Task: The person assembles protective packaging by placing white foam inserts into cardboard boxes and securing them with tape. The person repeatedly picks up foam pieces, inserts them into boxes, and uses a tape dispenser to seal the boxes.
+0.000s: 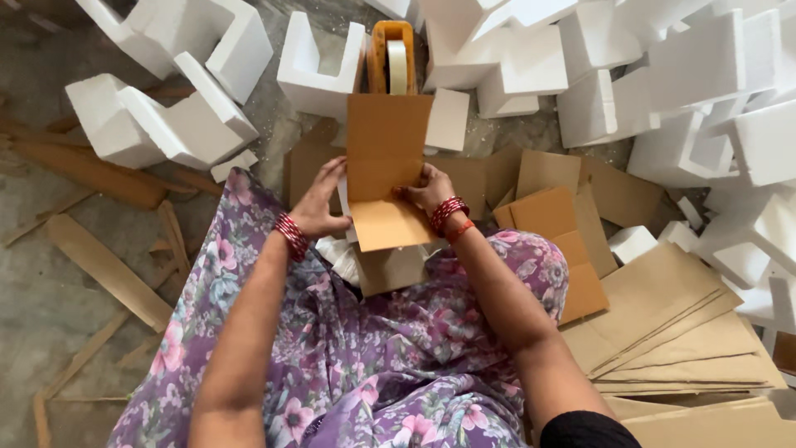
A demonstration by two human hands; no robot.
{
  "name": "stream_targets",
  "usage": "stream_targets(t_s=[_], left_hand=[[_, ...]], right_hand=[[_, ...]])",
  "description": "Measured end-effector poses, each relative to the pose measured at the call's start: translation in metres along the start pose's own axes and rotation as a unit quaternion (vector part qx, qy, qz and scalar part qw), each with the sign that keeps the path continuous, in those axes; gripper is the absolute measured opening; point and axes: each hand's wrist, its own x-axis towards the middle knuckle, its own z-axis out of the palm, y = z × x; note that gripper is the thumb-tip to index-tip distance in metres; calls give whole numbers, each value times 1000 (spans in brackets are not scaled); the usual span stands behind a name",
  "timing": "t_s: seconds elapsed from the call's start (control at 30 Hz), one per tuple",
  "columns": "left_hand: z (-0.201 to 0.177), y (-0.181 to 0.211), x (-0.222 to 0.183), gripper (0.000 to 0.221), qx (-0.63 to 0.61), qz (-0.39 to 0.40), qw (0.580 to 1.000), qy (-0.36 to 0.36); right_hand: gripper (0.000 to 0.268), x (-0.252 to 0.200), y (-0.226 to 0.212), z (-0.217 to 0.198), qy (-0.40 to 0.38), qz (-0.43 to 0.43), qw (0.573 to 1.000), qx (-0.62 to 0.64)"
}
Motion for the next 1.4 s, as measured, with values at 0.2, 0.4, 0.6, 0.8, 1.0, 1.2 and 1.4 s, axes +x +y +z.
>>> stream_targets(t_s=[0.2, 0.4, 0.6, 0.8, 1.0, 1.2, 1.4], left_hand=[[11, 11, 15, 41, -169, -167, 959, 154], [26, 12, 22, 17, 76, -37, 952, 295], [29, 9, 28, 13, 93, -79, 955, 271], [25, 16, 25, 37, 81, -76, 971, 211], [36, 20, 33, 44, 121, -67, 963, 232], [50, 12, 41, 39, 206, -50, 954, 214], [57, 0, 46, 31, 206, 14, 953, 220]], right_hand=[[41, 7, 18, 4, -44, -12, 980, -194], [19, 48, 88, -18, -77, 28, 970, -227], [19, 78, 139, -17, -75, -83, 971, -212], [31, 61, 114, -4, -34, -18, 877, -480], [32, 26, 33, 13, -9, 53, 854, -517], [37, 17, -3, 25, -37, 48, 809, -585], [33, 28, 14, 9, -48, 15, 822, -567]])
